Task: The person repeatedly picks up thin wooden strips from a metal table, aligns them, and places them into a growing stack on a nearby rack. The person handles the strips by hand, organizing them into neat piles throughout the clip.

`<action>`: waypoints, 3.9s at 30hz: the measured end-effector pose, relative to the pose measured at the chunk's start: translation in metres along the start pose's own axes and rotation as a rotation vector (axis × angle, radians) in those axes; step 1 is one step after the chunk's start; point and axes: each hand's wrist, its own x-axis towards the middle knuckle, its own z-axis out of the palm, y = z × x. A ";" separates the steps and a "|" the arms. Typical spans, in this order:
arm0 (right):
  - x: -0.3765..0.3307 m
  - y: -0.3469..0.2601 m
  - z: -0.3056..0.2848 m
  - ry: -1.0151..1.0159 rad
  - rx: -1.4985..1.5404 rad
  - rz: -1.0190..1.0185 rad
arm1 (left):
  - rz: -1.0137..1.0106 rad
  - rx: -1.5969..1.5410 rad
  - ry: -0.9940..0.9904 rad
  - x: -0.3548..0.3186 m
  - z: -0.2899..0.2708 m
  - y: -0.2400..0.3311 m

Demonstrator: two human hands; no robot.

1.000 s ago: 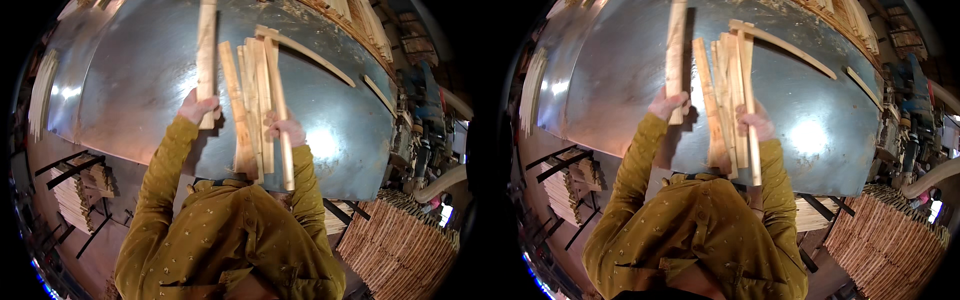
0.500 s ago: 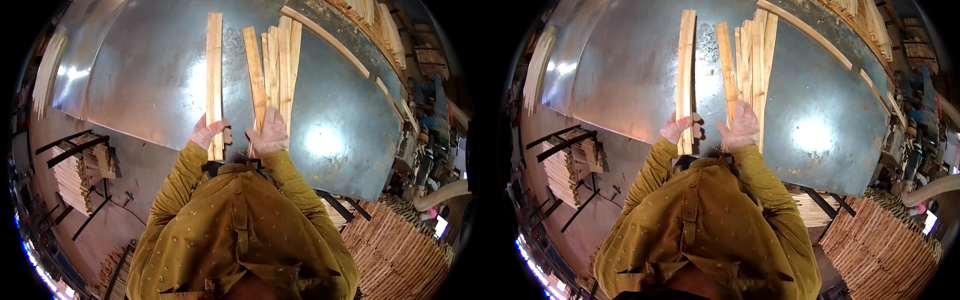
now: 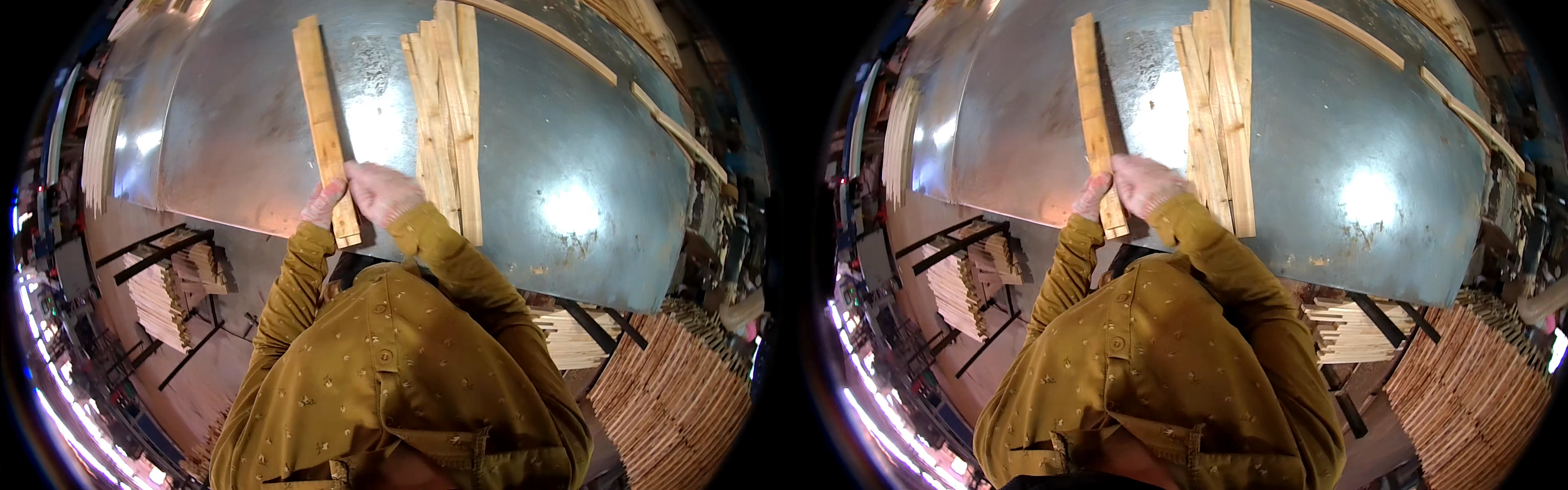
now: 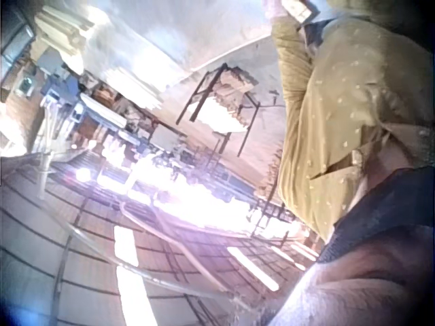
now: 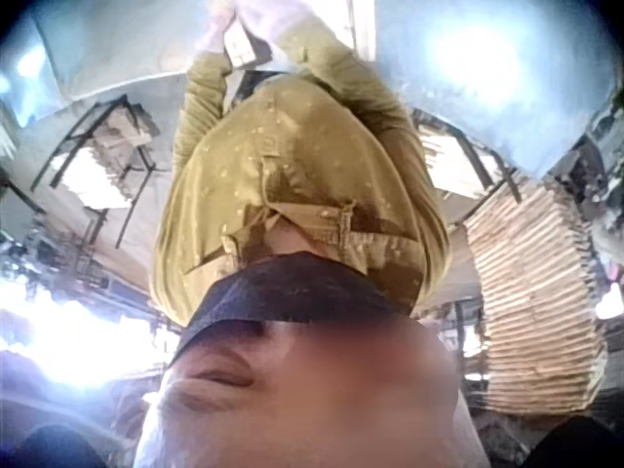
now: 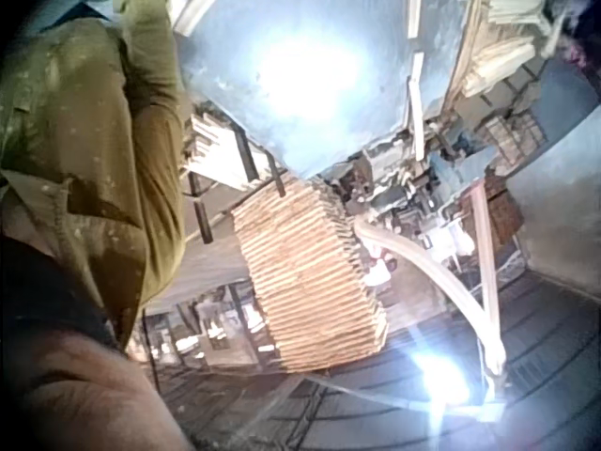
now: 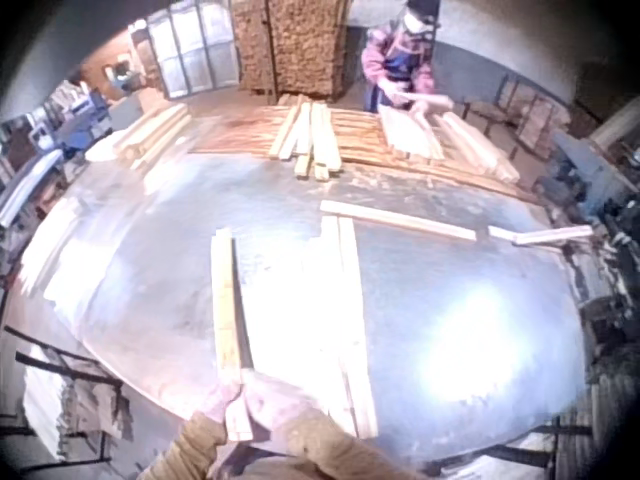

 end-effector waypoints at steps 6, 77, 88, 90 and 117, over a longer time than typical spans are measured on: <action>-0.043 0.055 -0.034 0.113 -0.562 0.455 | 0.129 0.288 0.226 0.003 -0.016 0.020; 0.208 -0.086 0.218 0.350 1.714 0.430 | -0.001 0.035 -0.026 -0.031 -0.299 0.345; 0.260 -0.197 0.291 0.276 0.898 0.466 | 0.296 0.688 0.413 -0.008 -0.278 0.293; 0.258 -0.190 0.283 0.210 1.067 0.470 | 0.237 0.493 0.310 -0.007 -0.275 0.295; 0.059 -0.008 0.105 0.520 -0.015 1.083 | 0.242 0.572 -0.075 -0.078 -0.265 0.246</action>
